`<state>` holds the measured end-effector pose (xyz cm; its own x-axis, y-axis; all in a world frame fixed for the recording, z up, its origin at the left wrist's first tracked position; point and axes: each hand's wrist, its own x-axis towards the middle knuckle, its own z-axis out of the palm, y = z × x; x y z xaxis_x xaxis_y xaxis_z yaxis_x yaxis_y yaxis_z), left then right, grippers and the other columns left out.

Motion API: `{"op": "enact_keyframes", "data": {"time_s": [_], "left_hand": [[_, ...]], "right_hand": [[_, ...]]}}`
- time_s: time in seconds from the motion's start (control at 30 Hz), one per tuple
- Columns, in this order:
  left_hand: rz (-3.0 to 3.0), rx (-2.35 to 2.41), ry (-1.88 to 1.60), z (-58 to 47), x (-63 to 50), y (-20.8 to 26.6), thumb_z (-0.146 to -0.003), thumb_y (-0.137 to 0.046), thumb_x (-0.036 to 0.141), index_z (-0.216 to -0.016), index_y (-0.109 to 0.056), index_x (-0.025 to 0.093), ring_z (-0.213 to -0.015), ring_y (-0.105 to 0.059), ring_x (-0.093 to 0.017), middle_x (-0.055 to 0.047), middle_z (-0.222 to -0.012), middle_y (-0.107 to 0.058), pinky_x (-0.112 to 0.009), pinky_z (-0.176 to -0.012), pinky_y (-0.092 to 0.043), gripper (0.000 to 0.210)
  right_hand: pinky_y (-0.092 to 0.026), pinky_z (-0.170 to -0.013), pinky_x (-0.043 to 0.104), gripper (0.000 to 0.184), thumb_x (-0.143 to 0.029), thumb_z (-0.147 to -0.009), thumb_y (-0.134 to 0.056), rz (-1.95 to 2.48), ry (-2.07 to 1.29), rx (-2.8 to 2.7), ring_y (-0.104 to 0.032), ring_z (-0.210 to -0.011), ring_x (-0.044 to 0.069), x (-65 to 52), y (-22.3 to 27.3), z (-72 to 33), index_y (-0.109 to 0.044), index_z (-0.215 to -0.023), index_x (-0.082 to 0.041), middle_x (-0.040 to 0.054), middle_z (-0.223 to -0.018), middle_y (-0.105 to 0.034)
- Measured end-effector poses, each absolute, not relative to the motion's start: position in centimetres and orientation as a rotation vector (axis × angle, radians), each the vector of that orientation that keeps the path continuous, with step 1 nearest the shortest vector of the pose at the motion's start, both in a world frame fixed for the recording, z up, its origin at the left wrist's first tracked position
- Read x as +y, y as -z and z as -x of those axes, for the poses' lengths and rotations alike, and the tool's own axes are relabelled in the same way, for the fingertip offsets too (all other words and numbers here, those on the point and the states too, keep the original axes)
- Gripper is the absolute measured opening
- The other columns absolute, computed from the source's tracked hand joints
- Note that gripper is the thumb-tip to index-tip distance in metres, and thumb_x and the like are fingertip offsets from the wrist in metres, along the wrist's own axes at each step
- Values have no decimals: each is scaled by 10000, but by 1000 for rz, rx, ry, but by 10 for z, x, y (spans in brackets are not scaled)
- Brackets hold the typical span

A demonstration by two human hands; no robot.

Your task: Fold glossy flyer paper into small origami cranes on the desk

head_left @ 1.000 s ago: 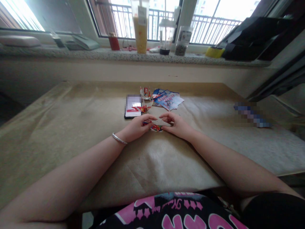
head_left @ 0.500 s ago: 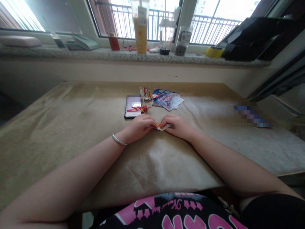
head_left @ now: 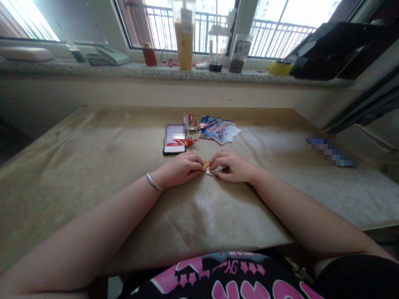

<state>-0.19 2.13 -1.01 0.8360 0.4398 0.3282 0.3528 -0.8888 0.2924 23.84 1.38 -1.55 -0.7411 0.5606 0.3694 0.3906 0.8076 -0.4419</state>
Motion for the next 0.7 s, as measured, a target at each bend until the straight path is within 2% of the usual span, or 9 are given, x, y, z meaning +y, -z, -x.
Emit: {"op": "enact_keyframes", "data": {"time_s": [0.23,0.33,0.53,0.7], "left_hand": [[-2781,602,-561,2,24,12,-926,-494,234,-944,-698,177,-889,-585,-163,-79,-932,-644,-291,-813,-473,212],[-2818,598,-573,2,24,13,-933,-484,232,-955,-698,197,-911,-583,-164,-70,-968,-660,-302,-836,-468,218],[-3014,763,-645,2,24,11,-959,-408,199,-918,-715,217,-891,-555,-176,-48,-941,-685,-319,-817,-459,311],[-3098,842,-623,1,19,8,-929,-442,164,-920,-724,212,-828,-555,-181,-55,-924,-692,-315,-750,-466,285]], "right_hand": [[-499,-792,309,251,-60,-769,-511,793,-418,-2435,-623,-818,167,18,23,-236,-701,-856,-198,53,-856,-688],[-490,-834,324,208,-106,-805,-530,801,-378,-2439,-624,-859,167,18,25,-236,-694,-871,-215,51,-904,-690],[-430,-974,403,141,-167,-845,-556,874,-297,-2403,-588,-1076,205,19,26,-237,-683,-875,-220,61,-1119,-682],[-440,-953,393,162,-176,-864,-543,873,-316,-2449,-602,-1024,195,19,24,-237,-680,-931,-229,42,-1056,-700]]}}
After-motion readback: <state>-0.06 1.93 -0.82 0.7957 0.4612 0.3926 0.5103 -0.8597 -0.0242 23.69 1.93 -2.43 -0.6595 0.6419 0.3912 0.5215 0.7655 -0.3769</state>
